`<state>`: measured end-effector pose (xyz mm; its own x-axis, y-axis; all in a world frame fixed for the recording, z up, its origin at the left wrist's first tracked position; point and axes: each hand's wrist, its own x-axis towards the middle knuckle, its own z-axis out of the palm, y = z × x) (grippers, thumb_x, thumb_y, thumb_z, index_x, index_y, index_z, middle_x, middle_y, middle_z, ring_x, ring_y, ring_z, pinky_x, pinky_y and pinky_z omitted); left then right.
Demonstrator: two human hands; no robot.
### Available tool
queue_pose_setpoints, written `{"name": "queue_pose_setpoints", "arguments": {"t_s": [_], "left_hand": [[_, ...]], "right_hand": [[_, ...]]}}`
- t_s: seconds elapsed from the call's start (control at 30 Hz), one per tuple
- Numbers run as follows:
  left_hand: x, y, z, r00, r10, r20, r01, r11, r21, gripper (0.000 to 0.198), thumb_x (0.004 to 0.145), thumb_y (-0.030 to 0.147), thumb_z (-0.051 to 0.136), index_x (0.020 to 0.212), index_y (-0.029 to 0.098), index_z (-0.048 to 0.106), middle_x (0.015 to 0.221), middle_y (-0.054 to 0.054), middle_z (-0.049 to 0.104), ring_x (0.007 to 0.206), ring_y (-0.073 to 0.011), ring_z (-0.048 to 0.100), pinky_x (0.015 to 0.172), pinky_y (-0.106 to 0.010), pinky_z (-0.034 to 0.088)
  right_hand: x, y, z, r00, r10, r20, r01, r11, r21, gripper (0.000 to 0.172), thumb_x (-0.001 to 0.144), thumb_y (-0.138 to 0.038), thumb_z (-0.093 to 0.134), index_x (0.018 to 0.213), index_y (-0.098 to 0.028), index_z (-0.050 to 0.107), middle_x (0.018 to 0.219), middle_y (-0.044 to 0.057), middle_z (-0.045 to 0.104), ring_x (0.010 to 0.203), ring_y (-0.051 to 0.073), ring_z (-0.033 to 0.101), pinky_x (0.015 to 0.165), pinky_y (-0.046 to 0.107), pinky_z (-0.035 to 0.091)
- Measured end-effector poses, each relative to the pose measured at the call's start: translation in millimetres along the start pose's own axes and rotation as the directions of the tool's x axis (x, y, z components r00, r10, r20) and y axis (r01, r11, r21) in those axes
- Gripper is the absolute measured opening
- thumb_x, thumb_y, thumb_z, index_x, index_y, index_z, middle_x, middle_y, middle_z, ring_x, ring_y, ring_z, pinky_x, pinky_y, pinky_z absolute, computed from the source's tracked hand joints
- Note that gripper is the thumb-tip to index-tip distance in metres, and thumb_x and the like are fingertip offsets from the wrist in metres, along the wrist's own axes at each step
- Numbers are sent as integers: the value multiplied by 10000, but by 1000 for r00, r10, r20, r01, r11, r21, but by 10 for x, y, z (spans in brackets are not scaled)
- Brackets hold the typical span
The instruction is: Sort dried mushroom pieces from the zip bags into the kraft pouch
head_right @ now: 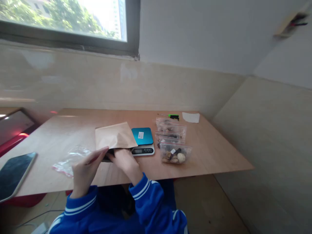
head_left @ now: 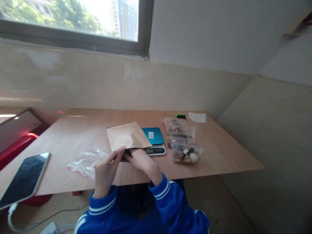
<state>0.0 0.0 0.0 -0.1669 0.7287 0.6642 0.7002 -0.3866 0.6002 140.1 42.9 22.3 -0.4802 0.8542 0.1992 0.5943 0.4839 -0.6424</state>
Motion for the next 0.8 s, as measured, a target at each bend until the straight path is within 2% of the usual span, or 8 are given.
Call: {"name": "queue_pose_setpoints", "arguments": {"t_s": [0.23, 0.37, 0.57, 0.8], "left_hand": [[-2, -19, 12, 999, 33, -4, -33, 999, 11, 166, 862, 316, 616, 963, 250, 730, 922, 35, 764, 745, -154, 731, 639, -194, 563], [-3, -21, 15, 999, 52, -15, -52, 998, 24, 156, 852, 313, 633, 954, 252, 733, 900, 42, 765, 717, -144, 729, 621, -180, 551], [-1, -10, 30, 998, 61, -17, -61, 998, 27, 151, 853, 307, 631, 954, 256, 731, 892, 45, 765, 705, -140, 727, 618, -181, 549], [-4, -5, 43, 999, 33, -10, -34, 999, -12, 161, 851, 296, 632, 975, 261, 729, 919, 40, 764, 746, -145, 729, 672, -192, 559]], "right_hand": [[-42, 125, -5, 997, -35, 66, 30, 997, 76, 421, 927, -272, 544, 1344, -230, 512, 1335, 55, 593, 1223, 225, 564, 995, 342, 487], [-70, 163, 12, 994, -22, 111, 5, 988, 154, 473, 917, -284, 563, 1376, -211, 477, 1368, 87, 560, 1261, 253, 525, 1057, 396, 430], [-85, 155, 11, 998, -55, 22, 49, 976, 211, 444, 913, -252, 567, 1353, -256, 502, 1357, 51, 571, 1284, 248, 498, 1099, 398, 368], [-60, 138, 71, 991, -19, -133, 22, 1000, 21, 443, 900, -246, 584, 1338, -253, 518, 1343, 76, 582, 1244, 283, 528, 1059, 428, 394]]}}
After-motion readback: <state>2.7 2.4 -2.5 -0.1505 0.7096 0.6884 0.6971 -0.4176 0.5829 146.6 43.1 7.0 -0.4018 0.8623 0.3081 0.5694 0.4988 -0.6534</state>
